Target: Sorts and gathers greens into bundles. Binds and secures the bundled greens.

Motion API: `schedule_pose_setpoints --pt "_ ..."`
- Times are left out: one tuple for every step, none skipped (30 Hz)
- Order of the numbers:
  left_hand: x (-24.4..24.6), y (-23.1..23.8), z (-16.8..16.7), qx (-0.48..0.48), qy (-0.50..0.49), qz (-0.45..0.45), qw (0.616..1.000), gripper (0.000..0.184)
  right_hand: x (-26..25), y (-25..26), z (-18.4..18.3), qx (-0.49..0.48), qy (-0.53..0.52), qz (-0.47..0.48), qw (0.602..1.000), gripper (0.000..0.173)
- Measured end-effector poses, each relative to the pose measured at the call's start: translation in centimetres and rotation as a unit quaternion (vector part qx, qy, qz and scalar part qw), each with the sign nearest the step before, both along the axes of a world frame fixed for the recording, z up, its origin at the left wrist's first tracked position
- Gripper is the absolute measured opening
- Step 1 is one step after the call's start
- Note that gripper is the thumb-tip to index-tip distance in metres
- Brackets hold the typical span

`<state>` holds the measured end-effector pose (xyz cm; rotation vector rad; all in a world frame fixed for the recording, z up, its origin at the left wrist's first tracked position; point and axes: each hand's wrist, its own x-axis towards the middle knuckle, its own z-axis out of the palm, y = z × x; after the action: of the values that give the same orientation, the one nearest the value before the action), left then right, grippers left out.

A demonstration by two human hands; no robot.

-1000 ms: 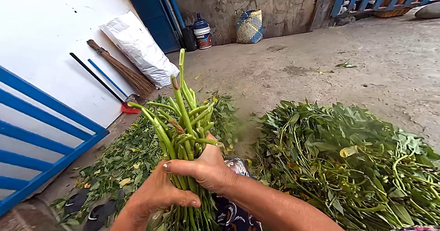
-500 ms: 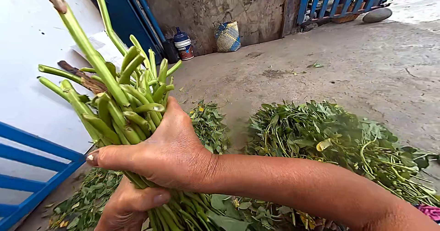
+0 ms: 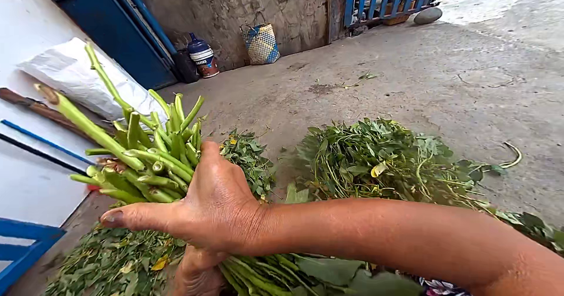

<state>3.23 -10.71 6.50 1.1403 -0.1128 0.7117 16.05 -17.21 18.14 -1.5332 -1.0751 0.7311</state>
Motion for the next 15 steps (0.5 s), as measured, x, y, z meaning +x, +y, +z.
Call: schedule_pose_setpoints --pt "0.1 -0.5 -0.5 0.005 -0.019 0.001 1.0 0.023 0.0 -0.2 -0.3 0.004 -0.017 0.003 1.0 0.074" --pt "0.2 -1.0 -0.7 0.022 -0.037 0.004 0.999 0.021 0.0 -0.4 -0.4 0.001 -0.033 0.007 0.999 0.075" --pt "0.1 -1.4 -0.9 0.035 -0.042 0.016 0.998 0.019 0.0 -0.7 -0.4 -0.011 -0.047 0.014 0.999 0.076" --pt "0.1 -2.0 -0.9 0.038 -0.035 0.038 0.998 0.017 0.1 -0.9 -0.3 -0.024 -0.063 0.023 0.997 0.077" --pt "0.0 -2.1 -1.2 0.037 -0.019 0.058 0.997 0.018 0.2 -1.0 -0.2 -0.038 -0.082 0.033 0.995 0.077" --pt "-0.4 -1.9 -1.7 0.048 -0.012 0.064 0.997 0.019 0.4 -1.2 -0.1 -0.045 -0.105 0.043 0.993 0.077" --pt "-0.9 -1.3 -2.5 0.064 -0.019 0.053 0.996 0.021 0.5 -1.2 -0.2 -0.045 -0.129 0.052 0.989 0.078" --pt "-1.7 -0.5 -3.7 0.082 -0.031 0.038 0.995 0.024 0.4 -1.3 -0.4 -0.04 -0.15 0.062 0.986 0.079" --pt "-2.6 0.4 -4.9 0.098 -0.043 0.028 0.994 0.026 0.3 -1.4 -0.5 -0.03 -0.173 0.071 0.982 0.081" --pt "-3.2 0.9 -5.5 0.117 -0.051 0.031 0.991 0.027 0.0 -1.5 -0.6 -0.02 -0.184 0.084 0.979 0.081" --pt "-3.2 0.9 -5.2 0.148 -0.05 0.051 0.986 0.025 -0.2 -1.6 -0.6 -0.012 -0.192 0.094 0.977 0.079" --pt "-3.2 0.7 -4.6 0.164 -0.05 0.059 0.983 0.025 -0.4 -1.8 -0.7 0.005 -0.201 0.091 0.975 0.077" --pt "-3.4 0.4 -4.2 0.178 -0.042 0.069 0.981 0.025 -0.7 -1.8 -0.9 0.029 -0.222 0.077 0.972 0.076" --pt "-3.6 0.1 -4.0 0.195 -0.035 0.081 0.977 0.027 -0.9 -1.8 -1.3 0.058 -0.26 0.053 0.962 0.078" --pt "-3.7 -0.1 -4.0 0.202 -0.03 0.088 0.975 0.027 -1.1 -1.6 -1.8 0.085 -0.314 0.021 0.945 0.083"
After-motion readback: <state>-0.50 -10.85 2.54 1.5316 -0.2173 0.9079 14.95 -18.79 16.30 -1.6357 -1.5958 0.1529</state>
